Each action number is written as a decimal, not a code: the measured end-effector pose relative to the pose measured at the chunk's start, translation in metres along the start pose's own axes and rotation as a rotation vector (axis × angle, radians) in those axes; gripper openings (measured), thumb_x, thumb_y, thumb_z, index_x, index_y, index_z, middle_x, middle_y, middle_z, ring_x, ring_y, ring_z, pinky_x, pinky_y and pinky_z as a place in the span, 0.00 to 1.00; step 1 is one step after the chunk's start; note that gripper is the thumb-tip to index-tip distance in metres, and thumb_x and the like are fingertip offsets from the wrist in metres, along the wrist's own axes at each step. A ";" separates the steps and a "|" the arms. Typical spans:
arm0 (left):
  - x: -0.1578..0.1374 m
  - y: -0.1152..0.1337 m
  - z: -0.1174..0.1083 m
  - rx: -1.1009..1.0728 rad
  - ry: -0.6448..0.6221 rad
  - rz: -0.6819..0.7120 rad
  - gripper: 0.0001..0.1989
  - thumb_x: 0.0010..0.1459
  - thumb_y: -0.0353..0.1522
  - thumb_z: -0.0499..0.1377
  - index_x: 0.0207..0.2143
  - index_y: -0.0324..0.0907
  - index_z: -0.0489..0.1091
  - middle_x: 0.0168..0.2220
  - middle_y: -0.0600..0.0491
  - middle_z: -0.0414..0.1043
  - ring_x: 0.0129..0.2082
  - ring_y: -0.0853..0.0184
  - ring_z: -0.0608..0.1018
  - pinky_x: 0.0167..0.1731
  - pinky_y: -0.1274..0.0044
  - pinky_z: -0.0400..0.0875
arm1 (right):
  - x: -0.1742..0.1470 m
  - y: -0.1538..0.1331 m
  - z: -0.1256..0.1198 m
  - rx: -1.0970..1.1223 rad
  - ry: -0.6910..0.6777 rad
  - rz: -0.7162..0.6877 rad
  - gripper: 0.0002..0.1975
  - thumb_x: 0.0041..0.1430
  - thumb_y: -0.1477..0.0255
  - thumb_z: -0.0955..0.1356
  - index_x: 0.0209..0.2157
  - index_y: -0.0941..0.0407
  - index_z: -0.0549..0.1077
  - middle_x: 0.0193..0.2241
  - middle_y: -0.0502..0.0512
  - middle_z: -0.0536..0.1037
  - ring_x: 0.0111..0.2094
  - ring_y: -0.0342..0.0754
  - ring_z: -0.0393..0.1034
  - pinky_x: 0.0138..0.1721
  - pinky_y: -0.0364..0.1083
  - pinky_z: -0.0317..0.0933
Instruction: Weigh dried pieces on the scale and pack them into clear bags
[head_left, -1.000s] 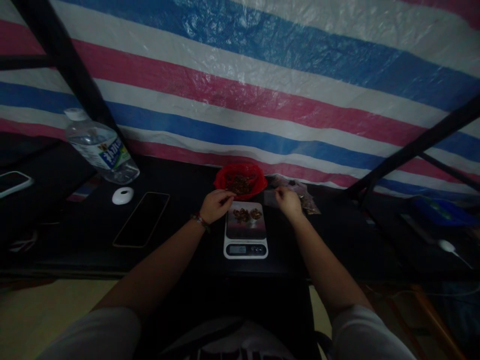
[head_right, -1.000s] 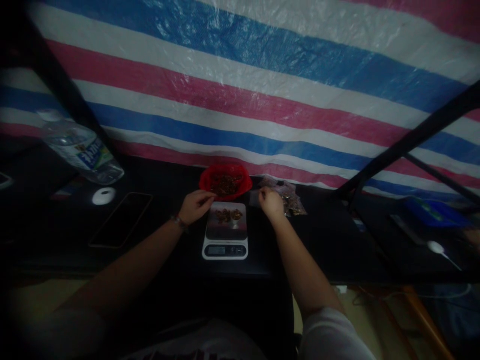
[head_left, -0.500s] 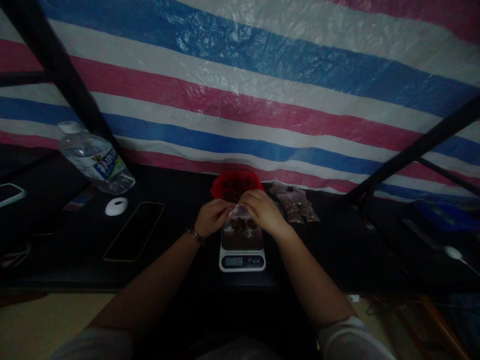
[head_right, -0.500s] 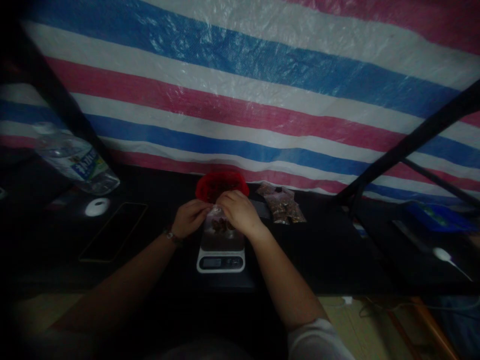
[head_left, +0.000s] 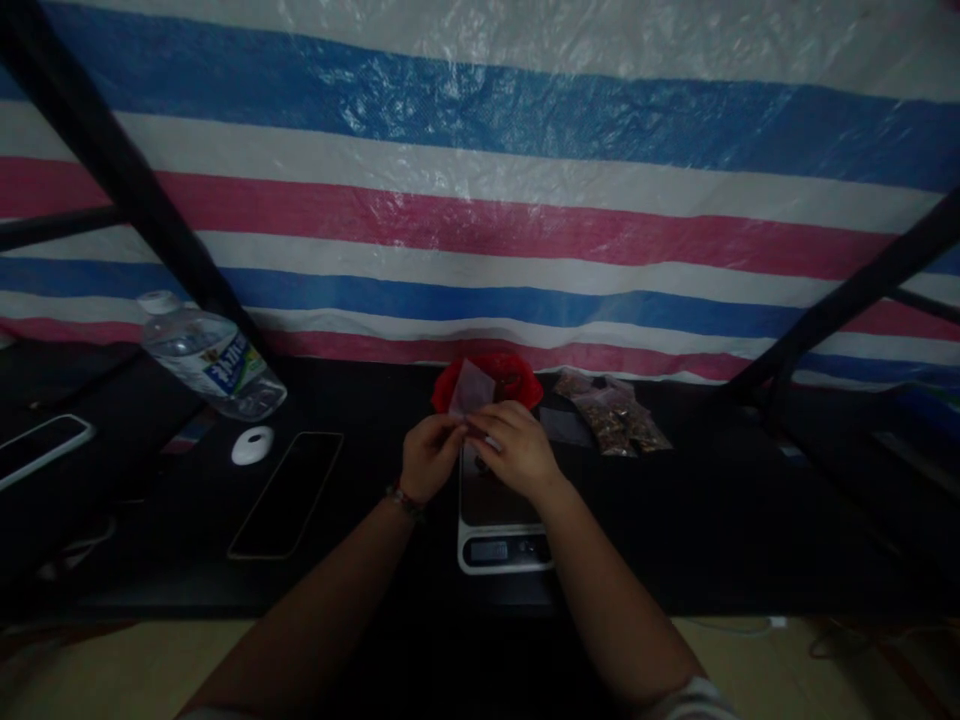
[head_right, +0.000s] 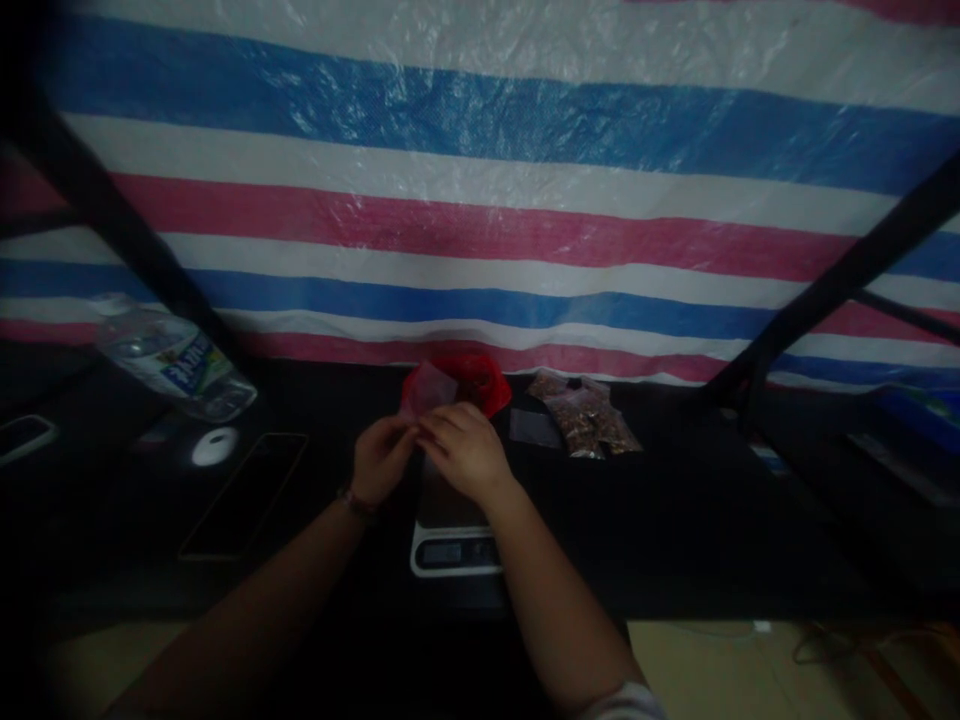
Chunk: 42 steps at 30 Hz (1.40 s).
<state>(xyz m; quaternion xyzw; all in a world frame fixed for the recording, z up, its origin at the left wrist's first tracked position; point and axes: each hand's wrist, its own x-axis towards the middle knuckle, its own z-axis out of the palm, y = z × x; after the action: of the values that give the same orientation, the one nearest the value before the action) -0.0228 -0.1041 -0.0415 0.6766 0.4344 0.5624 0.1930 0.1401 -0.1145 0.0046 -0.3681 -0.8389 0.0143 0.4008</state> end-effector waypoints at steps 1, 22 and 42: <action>-0.001 0.002 -0.001 0.019 -0.015 0.042 0.10 0.58 0.38 0.56 0.30 0.42 0.71 0.29 0.52 0.75 0.29 0.69 0.76 0.32 0.76 0.72 | -0.002 0.002 0.000 0.007 -0.026 -0.025 0.10 0.59 0.69 0.66 0.41 0.56 0.74 0.38 0.57 0.77 0.40 0.48 0.67 0.45 0.49 0.63; 0.001 0.021 -0.006 0.082 -0.103 0.290 0.07 0.54 0.29 0.56 0.23 0.40 0.67 0.21 0.55 0.70 0.23 0.71 0.72 0.24 0.80 0.66 | -0.012 0.000 0.006 -0.015 0.095 -0.026 0.08 0.57 0.73 0.66 0.25 0.55 0.72 0.24 0.53 0.74 0.30 0.45 0.67 0.34 0.46 0.63; -0.002 0.017 -0.006 0.100 -0.098 0.323 0.07 0.54 0.29 0.56 0.23 0.40 0.67 0.21 0.56 0.69 0.22 0.72 0.72 0.25 0.79 0.67 | -0.013 -0.004 0.011 -0.083 -0.016 0.023 0.12 0.59 0.77 0.64 0.42 0.54 0.75 0.41 0.57 0.76 0.43 0.48 0.69 0.45 0.49 0.66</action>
<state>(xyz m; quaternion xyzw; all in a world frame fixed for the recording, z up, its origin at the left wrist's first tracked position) -0.0223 -0.1163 -0.0275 0.7729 0.3376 0.5302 0.0874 0.1351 -0.1226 -0.0097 -0.3937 -0.8377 -0.0129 0.3784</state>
